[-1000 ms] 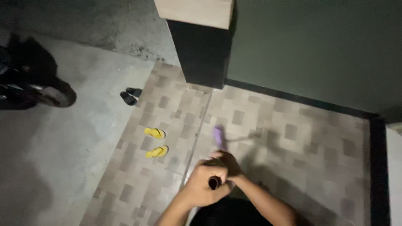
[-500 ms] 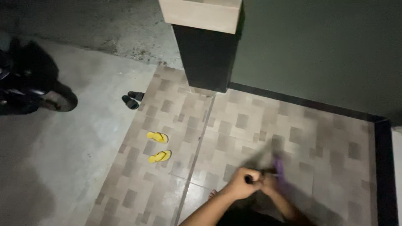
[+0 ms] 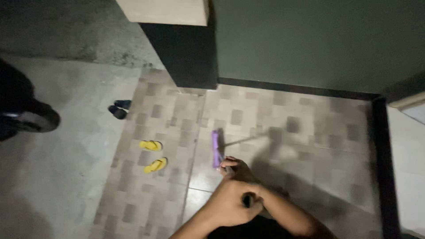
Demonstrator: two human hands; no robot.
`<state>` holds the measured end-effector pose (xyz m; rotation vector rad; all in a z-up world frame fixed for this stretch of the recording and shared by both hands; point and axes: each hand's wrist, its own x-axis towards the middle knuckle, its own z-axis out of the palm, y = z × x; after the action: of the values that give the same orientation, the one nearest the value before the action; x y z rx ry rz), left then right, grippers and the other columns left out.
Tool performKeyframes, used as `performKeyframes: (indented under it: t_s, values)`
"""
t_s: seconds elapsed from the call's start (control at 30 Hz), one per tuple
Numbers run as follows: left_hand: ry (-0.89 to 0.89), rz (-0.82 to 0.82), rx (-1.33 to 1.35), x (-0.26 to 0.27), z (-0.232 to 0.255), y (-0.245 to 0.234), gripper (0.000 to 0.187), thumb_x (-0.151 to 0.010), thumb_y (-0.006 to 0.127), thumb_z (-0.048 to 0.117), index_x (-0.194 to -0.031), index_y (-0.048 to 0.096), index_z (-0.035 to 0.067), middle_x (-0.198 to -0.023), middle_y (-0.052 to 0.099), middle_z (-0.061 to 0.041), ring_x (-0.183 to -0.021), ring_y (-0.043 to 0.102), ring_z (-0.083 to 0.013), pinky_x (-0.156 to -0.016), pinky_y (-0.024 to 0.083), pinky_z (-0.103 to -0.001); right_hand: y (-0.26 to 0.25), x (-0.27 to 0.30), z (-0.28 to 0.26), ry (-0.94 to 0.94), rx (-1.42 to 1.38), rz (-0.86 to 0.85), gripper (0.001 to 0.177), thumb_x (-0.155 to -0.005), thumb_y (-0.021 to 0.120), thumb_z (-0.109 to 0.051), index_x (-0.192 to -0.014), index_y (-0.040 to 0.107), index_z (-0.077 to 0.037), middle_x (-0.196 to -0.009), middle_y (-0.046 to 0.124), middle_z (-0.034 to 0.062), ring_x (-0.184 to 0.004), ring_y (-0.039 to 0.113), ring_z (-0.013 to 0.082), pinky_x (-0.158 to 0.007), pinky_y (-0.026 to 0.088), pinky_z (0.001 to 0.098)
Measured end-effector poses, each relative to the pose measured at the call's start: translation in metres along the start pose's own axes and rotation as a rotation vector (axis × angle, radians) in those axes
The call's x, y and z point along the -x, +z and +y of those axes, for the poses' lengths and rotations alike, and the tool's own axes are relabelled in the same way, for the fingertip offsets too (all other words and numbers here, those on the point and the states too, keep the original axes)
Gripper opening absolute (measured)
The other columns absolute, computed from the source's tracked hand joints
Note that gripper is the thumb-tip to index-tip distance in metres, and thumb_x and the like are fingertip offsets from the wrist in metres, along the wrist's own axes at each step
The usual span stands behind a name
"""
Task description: The person sweeps a tiled floor using a purple broom, moving it across the surface and around the edges of a hallway.
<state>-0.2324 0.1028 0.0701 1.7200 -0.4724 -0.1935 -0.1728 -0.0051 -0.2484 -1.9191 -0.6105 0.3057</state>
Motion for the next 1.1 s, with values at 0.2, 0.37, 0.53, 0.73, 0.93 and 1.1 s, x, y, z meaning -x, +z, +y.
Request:
performKeyframes:
  t_s: [0.2,0.37,0.53,0.73,0.93,1.1]
  values:
    - [-0.039,0.006,0.132,-0.051,-0.06,0.076,0.033,-0.082,0.075,0.002,-0.07,0.044,0.004,-0.066,0.046,-0.005,-0.065,0.046,-0.0129,-0.062,0.043,-0.032,-0.114,0.112,0.107,0.45,0.503,0.165,0.032,-0.082,0.066,-0.028,-0.103,0.074,-0.005,-0.1,0.074,0.0202,-0.091,0.07,0.0388,-0.079,0.056,0.048]
    - [-0.138,-0.196,0.306,-0.13,-0.152,0.194,0.043,-0.09,0.08,0.016,-0.071,0.043,0.004,-0.075,0.055,-0.004,-0.073,0.048,-0.0101,-0.065,0.043,-0.031,-0.275,0.205,0.19,0.799,0.53,0.051,0.045,-0.081,0.067,-0.024,-0.122,0.067,-0.004,-0.109,0.071,0.024,-0.095,0.069,0.0414,-0.081,0.055,0.0489]
    - [-0.027,-0.207,0.245,-0.174,-0.167,0.308,0.037,-0.089,0.081,0.018,-0.074,0.051,0.003,-0.083,0.062,-0.008,-0.083,0.055,-0.0142,-0.075,0.048,-0.034,-0.351,0.269,0.222,0.696,0.587,0.188,0.041,-0.079,0.069,-0.022,-0.114,0.069,-0.001,-0.114,0.071,0.0238,-0.103,0.067,0.0413,-0.087,0.054,0.0468]
    - [-0.269,-0.117,-0.02,-0.194,-0.085,0.302,0.035,-0.085,0.076,0.01,-0.069,0.047,0.002,-0.063,0.051,-0.014,-0.06,0.051,-0.0227,-0.06,0.042,-0.039,-0.324,0.205,0.228,0.141,0.463,0.242,0.056,-0.055,0.08,-0.044,-0.09,0.07,-0.002,-0.09,0.069,0.0125,-0.082,0.066,0.0317,-0.069,0.052,0.0412]
    - [0.18,-0.032,-0.132,-0.218,0.005,0.291,0.018,-0.074,0.072,0.0,-0.072,0.055,0.005,-0.069,0.06,-0.01,-0.066,0.061,-0.0272,-0.062,0.046,-0.038,-0.319,0.136,0.137,0.03,-0.575,0.085,0.026,-0.088,0.077,-0.017,-0.102,0.062,-0.001,-0.103,0.06,0.0094,-0.094,0.06,0.0259,-0.082,0.053,0.0433]
    - [0.128,-0.083,-0.036,-0.22,0.049,0.267,0.032,-0.079,0.074,-0.002,-0.067,0.045,0.005,-0.071,0.064,-0.009,-0.064,0.059,-0.0236,-0.062,0.047,-0.034,-0.352,0.13,0.081,-0.153,0.166,0.229,0.013,-0.095,0.072,-0.017,-0.093,0.066,-0.006,-0.102,0.071,0.0095,-0.098,0.068,0.0277,-0.085,0.058,0.0404]
